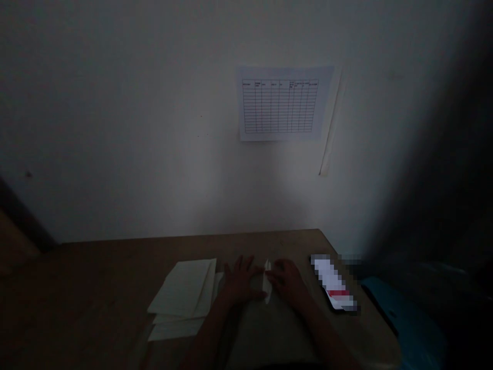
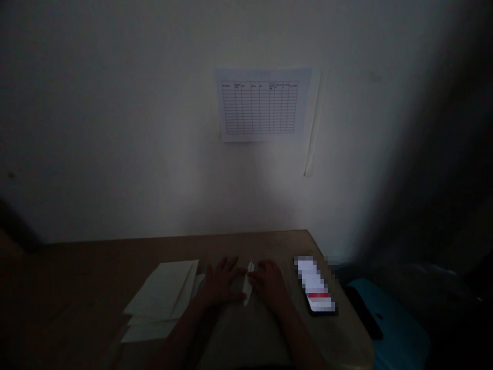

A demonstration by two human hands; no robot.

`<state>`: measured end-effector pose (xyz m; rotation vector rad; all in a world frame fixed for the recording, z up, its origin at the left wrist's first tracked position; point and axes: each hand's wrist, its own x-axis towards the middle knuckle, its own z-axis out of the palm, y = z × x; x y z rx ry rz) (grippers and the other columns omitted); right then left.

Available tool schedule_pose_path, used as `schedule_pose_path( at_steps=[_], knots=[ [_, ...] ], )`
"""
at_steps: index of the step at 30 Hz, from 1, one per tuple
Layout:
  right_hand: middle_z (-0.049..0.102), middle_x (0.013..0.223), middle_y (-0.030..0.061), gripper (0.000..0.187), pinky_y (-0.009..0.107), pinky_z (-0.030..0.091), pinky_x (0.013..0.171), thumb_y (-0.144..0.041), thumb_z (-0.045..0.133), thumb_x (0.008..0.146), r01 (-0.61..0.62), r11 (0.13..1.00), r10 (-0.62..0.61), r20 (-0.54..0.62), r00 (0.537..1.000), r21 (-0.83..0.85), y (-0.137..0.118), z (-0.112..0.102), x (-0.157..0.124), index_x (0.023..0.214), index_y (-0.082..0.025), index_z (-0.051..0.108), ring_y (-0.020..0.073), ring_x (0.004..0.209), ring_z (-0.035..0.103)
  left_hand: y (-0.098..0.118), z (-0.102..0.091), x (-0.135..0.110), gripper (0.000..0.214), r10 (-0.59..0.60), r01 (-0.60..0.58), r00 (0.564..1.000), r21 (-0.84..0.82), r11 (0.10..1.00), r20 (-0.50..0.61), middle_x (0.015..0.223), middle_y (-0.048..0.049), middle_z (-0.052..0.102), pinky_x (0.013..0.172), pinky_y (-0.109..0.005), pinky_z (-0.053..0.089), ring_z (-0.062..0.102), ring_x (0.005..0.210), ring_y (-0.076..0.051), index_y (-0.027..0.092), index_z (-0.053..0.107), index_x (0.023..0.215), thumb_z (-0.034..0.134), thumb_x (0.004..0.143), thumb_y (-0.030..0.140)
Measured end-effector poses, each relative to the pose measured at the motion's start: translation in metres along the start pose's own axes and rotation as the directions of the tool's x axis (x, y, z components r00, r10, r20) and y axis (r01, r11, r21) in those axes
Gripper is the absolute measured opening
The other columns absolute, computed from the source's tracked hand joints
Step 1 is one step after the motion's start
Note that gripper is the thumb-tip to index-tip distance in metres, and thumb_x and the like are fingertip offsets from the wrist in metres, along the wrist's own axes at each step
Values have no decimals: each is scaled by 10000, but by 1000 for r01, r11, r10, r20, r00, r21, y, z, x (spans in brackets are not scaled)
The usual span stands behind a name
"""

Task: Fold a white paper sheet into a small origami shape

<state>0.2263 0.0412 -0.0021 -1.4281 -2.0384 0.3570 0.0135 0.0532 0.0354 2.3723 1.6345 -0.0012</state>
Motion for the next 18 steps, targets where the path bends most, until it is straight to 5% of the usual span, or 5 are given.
schedule_pose_path(
  at_steps=[18],
  knots=[
    [564, 1328, 77, 285, 510, 339, 1055, -465, 485, 959, -132, 959, 110, -99, 989, -252, -4, 8, 12, 1111, -406, 718, 335, 1311, 412, -5, 5, 5, 811, 24, -25, 1000, -17, 1000, -15, 1640, 11, 153, 1052, -798, 34, 41, 1487, -418, 488, 449, 1379, 661, 639, 745]
  ],
)
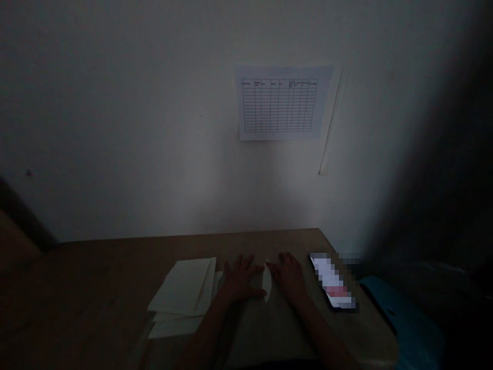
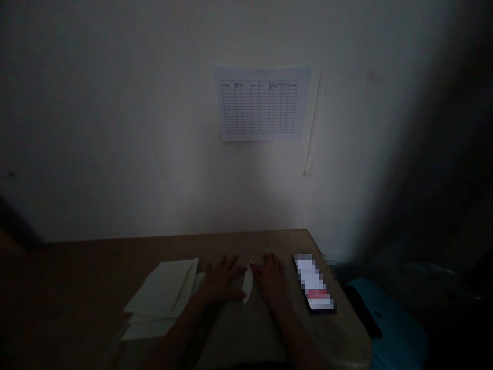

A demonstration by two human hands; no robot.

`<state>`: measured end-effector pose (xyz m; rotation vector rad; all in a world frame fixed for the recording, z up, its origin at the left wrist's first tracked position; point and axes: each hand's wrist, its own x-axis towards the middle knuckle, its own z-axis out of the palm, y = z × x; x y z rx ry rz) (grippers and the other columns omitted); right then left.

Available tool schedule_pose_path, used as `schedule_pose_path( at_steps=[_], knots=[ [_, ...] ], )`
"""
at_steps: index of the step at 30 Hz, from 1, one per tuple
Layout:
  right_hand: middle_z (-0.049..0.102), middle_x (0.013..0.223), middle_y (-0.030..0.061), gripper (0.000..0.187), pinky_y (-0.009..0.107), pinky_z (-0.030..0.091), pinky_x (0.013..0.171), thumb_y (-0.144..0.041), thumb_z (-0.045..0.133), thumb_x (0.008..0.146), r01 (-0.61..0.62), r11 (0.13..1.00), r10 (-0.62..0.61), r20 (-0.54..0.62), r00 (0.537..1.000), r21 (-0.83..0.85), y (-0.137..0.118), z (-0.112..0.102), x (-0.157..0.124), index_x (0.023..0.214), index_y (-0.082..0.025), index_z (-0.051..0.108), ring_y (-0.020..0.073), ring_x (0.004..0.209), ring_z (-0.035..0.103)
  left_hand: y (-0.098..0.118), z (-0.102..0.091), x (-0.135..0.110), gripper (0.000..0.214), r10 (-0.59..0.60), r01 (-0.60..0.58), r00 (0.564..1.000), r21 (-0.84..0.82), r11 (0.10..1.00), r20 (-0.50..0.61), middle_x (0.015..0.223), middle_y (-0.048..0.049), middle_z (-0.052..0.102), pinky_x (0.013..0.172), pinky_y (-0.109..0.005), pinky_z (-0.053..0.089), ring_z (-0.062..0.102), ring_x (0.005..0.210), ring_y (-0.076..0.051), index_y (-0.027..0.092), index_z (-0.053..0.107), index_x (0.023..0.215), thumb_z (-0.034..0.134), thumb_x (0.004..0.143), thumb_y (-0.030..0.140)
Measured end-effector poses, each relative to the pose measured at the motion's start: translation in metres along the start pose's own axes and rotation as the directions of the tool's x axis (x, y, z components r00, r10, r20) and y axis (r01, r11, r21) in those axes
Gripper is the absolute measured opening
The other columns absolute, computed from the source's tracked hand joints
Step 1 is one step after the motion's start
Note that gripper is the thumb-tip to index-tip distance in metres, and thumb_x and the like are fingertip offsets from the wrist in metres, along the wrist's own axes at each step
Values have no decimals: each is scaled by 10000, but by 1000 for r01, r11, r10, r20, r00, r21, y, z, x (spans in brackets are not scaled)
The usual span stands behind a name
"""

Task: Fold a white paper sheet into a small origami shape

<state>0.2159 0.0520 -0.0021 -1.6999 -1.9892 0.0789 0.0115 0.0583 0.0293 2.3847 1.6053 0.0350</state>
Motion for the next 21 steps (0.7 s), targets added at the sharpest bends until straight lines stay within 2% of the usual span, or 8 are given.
schedule_pose_path(
  at_steps=[4, 7, 11, 13, 16, 19, 21],
  knots=[
    [511, 1399, 66, 294, 573, 286, 1067, -381, 521, 951, -24, 999, 24, 9, 1000, -32, 0, 6, 1, 1205, -459, 648, 365, 1380, 324, 0, 1, -1, 823, -8, 8, 1000, 10, 1000, 1, 1642, -2, 143, 1056, -791, 19, 42, 1488, -413, 484, 449, 1381, 658, 635, 761],
    [489, 1417, 71, 320, 597, 260, 1077, -376, 539, 942, -20, 1000, 21, 21, 1000, -21, 1, 5, 0, 1239, -461, 621, 364, 1385, 316, 2, 4, -3, 821, -8, 8, 1000, 20, 1000, -13, 1641, 0, 146, 1065, -781, 2, 44, 1491, -401, 487, 434, 1390, 638, 648, 775],
    [457, 1440, 83, 318, 506, 320, 1083, -338, 603, 900, 34, 996, -35, 1, 999, 80, 2, -4, -3, 1211, -371, 661, 320, 1353, 371, 6, 6, -6, 804, 2, -1, 999, 24, 1000, -42, 1641, -9, 151, 1089, -758, 1, 47, 1494, -388, 450, 436, 1403, 609, 684, 766],
    [467, 1433, 78, 254, 443, 351, 1074, -288, 605, 893, 63, 989, -60, -22, 998, 133, 2, -8, -3, 1122, -321, 712, 285, 1325, 406, 7, 5, -7, 811, 20, -20, 999, 8, 1000, -48, 1638, -21, 166, 1095, -753, 6, 64, 1493, -386, 424, 447, 1400, 613, 683, 765],
    [523, 1381, 64, 174, 416, 368, 1055, -265, 610, 888, 65, 985, -61, -30, 998, 162, 3, -10, -3, 973, -296, 759, 269, 1281, 445, 6, 7, -6, 803, 44, -44, 998, -6, 999, -52, 1633, -34, 188, 1088, -764, 21, 86, 1489, -390, 409, 469, 1380, 625, 679, 767],
    [562, 1341, 48, 149, 429, 373, 1038, -281, 632, 874, 39, 987, -39, -1, 999, 155, 3, -8, -2, 935, -311, 764, 277, 1259, 463, 5, 12, -3, 623, 49, -47, 993, 23, 999, -104, 1618, -19, 241, 1086, -764, 51, 135, 1482, -381, 421, 500, 1347, 561, 794, 702],
    [581, 1319, 47, 142, 434, 372, 1031, -296, 636, 872, 16, 990, -19, 15, 1000, 139, 4, -6, -2, 935, -313, 762, 280, 1246, 474, 4, 17, -1, 442, 38, -30, 987, 59, 998, -156, 1594, -3, 304, 1083, -762, 81, 191, 1469, -364, 429, 527, 1314, 479, 905, 588]
  ],
)
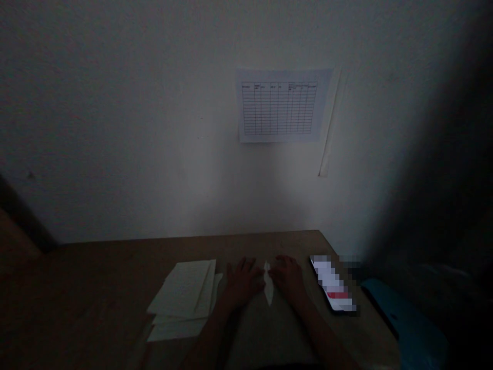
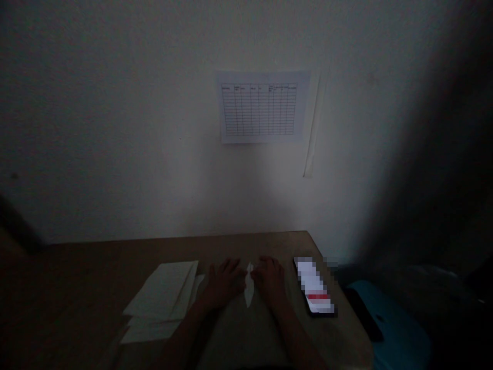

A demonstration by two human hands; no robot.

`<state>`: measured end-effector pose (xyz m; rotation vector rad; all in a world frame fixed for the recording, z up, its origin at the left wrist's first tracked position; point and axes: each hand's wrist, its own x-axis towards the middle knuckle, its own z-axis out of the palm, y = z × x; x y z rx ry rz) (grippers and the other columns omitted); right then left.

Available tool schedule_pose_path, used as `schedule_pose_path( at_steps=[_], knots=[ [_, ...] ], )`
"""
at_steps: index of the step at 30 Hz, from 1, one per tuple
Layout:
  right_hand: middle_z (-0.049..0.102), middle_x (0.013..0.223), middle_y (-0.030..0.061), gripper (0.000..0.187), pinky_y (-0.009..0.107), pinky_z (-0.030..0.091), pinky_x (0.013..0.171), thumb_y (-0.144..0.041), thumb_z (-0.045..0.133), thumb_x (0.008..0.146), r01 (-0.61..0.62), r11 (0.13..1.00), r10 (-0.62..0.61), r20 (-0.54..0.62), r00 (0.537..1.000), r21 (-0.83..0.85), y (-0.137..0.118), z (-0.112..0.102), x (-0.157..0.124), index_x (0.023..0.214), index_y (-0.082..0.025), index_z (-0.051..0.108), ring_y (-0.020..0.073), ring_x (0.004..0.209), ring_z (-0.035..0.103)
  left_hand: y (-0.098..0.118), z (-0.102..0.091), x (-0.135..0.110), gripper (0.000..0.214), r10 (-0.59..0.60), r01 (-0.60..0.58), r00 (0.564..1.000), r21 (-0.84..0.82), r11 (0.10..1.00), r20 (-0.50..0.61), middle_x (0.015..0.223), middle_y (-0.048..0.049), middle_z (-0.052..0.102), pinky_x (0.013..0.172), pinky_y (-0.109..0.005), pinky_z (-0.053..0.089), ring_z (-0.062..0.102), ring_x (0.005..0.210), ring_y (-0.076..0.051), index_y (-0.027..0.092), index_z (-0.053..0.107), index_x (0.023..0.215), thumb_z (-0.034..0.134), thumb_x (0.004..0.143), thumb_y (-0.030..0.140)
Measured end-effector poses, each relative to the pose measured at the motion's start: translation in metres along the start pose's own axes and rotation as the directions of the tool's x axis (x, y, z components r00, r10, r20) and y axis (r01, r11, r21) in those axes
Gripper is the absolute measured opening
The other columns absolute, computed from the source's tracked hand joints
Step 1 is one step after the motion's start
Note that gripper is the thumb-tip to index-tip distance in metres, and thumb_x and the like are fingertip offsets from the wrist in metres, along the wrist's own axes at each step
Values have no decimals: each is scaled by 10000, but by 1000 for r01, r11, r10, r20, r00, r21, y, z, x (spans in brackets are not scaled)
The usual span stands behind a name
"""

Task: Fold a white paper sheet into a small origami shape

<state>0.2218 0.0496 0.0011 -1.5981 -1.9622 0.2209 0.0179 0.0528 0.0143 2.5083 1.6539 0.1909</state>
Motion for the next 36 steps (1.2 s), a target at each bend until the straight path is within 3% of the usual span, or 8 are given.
schedule_pose_path(
  at_steps=[3, 7, 13, 19, 26, 31, 36],
  knots=[
    [599, 1294, 52, 139, 440, 361, 1035, -328, 640, 873, -11, 999, 12, 1, 1000, -38, 1, 2, 2, 948, -306, 755, 287, 1255, 466, 3, 5, 4, 345, -16, 18, 998, 28, 999, -67, 1548, -7, 385, 1077, -755, 119, 263, 1436, -352, 412, 564, 1275, 443, 957, 473],
    [603, 1304, 49, 136, 486, 282, 1092, -341, 642, 871, 25, 993, -23, 17, 1000, -112, 2, 4, 5, 951, -304, 745, 319, 1351, 368, 9, 5, 11, 320, -14, 13, 993, -7, 1000, -121, 1472, -50, 474, 1073, -729, 162, 348, 1375, -335, 349, 600, 1223, 440, 966, 454],
    [569, 1366, 43, 225, 533, 241, 1105, -464, 618, 877, 53, 990, -44, 67, 997, -129, 2, 4, 4, 1016, -319, 719, 333, 1389, 319, 10, 2, 19, 271, -36, 28, 991, -60, 998, -128, 1411, -59, 518, 1077, -716, 155, 396, 1335, -320, 334, 628, 1149, 563, 901, 425],
    [468, 1475, 30, 323, 591, 189, 1114, -495, 653, 845, 61, 993, -42, 181, 983, -99, 2, -5, 0, 1140, -364, 670, 350, 1420, 268, 0, -3, 17, 353, 12, -20, 998, -140, 990, -60, 1454, -49, 477, 1096, -709, 144, 360, 1372, -332, 343, 630, 1128, 657, 814, 502],
    [365, 1546, 57, 587, 663, 82, 1122, -504, 733, 753, 47, 996, -22, 316, 948, -74, 1, -16, -5, 1304, -408, 554, 345, 1453, 213, -7, -6, 15, 472, 40, -39, 999, -190, 981, 2, 1515, -53, 414, 1121, -709, 87, 303, 1424, -327, 344, 593, 1182, 716, 752, 496],
    [304, 1580, 33, 672, 649, 28, 1146, -496, 717, 759, 63, 997, -46, 365, 930, -34, -1, -19, -9, 1378, -394, 477, 313, 1478, 155, -11, -7, 14, 636, 87, -71, 994, -202, 977, 72, 1564, -63, 351, 1160, -657, 70, 226, 1466, -326, 335, 551, 1264, 760, 698, 538],
    [313, 1572, 57, 819, 599, -4, 1169, -529, 776, 667, 89, 996, -82, 373, 924, -3, -4, -23, -11, 1402, -355, 460, 306, 1470, 183, -15, -5, 15, 683, 93, -73, 991, -188, 979, 100, 1587, -51, 311, 1174, -629, 75, 191, 1479, -325, 342, 538, 1287, 784, 678, 529]
  ],
)
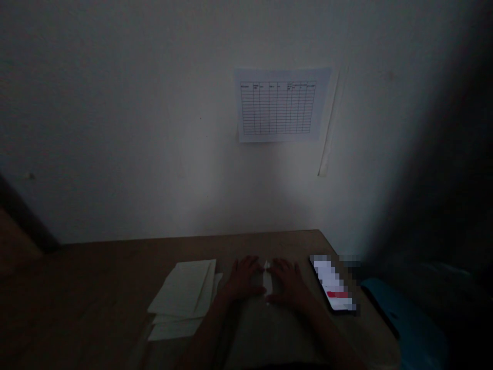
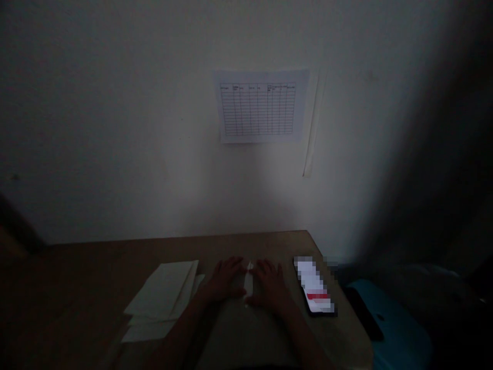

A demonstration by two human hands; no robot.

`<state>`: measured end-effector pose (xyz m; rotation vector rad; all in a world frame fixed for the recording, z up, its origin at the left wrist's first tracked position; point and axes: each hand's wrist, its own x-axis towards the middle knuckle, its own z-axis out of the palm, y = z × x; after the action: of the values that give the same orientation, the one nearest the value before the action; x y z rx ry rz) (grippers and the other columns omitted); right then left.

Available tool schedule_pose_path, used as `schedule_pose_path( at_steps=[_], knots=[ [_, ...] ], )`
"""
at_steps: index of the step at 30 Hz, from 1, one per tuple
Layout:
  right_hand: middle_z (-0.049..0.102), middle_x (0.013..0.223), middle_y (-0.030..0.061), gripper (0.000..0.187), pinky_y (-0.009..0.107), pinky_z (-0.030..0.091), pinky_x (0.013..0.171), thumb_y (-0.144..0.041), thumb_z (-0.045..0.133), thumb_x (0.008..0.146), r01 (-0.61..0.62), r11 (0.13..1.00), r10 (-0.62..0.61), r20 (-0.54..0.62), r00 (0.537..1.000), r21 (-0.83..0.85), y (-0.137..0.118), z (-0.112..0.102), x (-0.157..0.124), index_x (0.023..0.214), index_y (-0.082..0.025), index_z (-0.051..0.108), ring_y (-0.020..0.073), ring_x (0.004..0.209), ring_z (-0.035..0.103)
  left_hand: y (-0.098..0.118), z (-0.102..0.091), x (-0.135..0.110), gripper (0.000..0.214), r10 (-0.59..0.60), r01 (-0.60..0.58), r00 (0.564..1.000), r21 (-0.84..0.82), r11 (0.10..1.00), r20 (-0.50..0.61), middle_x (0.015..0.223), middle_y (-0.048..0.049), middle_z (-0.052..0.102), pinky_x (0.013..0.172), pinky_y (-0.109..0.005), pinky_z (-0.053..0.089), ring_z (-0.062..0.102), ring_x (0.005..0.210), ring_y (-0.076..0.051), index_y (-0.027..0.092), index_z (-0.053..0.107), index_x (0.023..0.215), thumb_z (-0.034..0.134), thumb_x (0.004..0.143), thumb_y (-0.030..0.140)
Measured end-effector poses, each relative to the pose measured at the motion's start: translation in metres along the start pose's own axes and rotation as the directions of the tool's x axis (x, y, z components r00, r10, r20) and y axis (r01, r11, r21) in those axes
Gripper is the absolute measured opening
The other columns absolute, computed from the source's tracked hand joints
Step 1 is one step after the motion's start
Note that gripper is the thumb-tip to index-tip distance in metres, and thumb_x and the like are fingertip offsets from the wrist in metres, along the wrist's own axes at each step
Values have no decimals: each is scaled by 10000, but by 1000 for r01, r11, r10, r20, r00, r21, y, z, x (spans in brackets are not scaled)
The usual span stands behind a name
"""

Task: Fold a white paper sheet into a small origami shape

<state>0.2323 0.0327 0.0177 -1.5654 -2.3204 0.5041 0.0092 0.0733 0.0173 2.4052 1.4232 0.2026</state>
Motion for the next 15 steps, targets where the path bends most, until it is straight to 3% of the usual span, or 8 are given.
schedule_pose_path(
  at_steps=[5, 8, 11, 15],
  knots=[
    [360, 1546, 71, 875, 560, 22, 1183, -581, 824, 574, 72, 997, -71, -45, 996, 21, -1, -1, -4, 1355, -319, 528, 321, 1451, 224, -5, 1, 0, 728, 34, -33, 999, -22, 999, 6, 1597, -47, 295, 1186, -602, 58, 171, 1486, -324, 348, 532, 1317, 779, 672, 577],
    [413, 1519, 53, 672, 522, 120, 1182, -561, 777, 676, 123, 990, -114, -111, 987, 72, 4, 2, -3, 1277, -317, 602, 296, 1427, 275, -6, 2, 0, 749, 32, -32, 999, -26, 999, 1, 1595, -58, 300, 1187, -595, 58, 182, 1483, -322, 353, 529, 1331, 786, 664, 577],
    [530, 1430, 24, 302, 481, 227, 1150, -359, 578, 891, 164, 978, -132, -227, 965, 129, 13, 9, 0, 1177, -317, 666, 233, 1373, 369, -6, 1, -1, 763, 39, -39, 999, -34, 999, -2, 1590, -63, 312, 1185, -597, 62, 193, 1479, -331, 351, 543, 1325, 807, 641, 558],
    [629, 1317, 5, 366, 502, 241, 1130, -144, 505, 864, 196, 972, -157, -263, 952, 127, 19, 15, 4, 1118, -327, 695, 219, 1325, 435, -5, 0, -2, 770, 41, -41, 999, -61, 997, -17, 1587, -53, 321, 1183, -598, 61, 204, 1476, -333, 355, 553, 1321, 821, 624, 542]
  ],
)
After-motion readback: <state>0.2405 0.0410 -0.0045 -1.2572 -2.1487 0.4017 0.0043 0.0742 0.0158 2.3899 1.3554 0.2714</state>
